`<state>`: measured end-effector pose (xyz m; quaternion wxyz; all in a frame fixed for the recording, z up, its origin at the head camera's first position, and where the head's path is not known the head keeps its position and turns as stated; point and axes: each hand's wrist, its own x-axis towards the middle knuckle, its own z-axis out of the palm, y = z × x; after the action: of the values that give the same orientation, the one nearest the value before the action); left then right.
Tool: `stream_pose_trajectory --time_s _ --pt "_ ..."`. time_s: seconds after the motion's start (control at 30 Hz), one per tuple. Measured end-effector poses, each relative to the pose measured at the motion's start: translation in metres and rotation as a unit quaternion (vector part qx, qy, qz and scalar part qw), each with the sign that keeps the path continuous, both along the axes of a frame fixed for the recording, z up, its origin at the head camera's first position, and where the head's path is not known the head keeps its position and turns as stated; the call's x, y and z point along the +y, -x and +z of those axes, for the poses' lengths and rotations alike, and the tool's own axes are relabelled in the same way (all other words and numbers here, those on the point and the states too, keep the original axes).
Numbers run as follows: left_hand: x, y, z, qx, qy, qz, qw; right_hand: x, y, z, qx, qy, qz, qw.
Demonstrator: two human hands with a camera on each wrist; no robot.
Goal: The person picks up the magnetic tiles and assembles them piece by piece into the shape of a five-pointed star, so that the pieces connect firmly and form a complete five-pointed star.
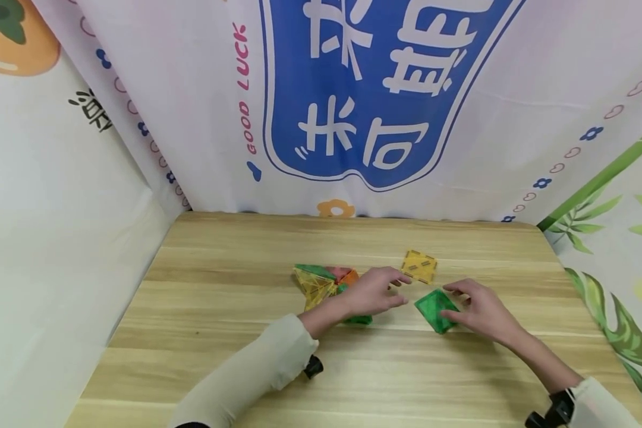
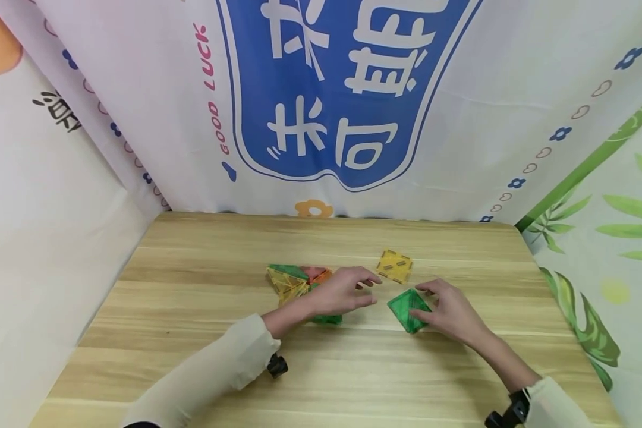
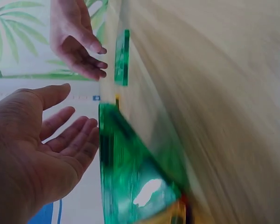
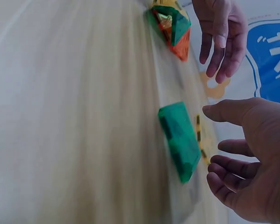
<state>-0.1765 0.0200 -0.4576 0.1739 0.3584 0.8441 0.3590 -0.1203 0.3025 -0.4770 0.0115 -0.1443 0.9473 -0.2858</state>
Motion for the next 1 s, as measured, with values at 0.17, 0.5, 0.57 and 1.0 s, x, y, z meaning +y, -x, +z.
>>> stream_pose_trajectory --time_s 0.17,0.5,0.57,1.0 --pt "0.019 -0.003 -0.004 -0.020 0.009 -0.006 0.9997 0.009 -0.010 -0.005 -0.017 0.007 -0.031 0.9994" --pt "0.047 -0.006 -0.018 -0.028 0.044 -0.005 0.9986 0.005 -0.019 -0.015 -0.024 0.020 -0.060 0.9977" --pt "0.049 -0.006 -0.019 -0.042 0.047 0.002 0.9980 0.003 -0.021 -0.016 -0.018 0.024 -0.065 0.9975" --pt "0.053 -0.008 -0.020 -0.090 0.020 0.019 0.9955 0.000 -0.021 -0.025 -0.007 0.055 -0.061 0.9966"
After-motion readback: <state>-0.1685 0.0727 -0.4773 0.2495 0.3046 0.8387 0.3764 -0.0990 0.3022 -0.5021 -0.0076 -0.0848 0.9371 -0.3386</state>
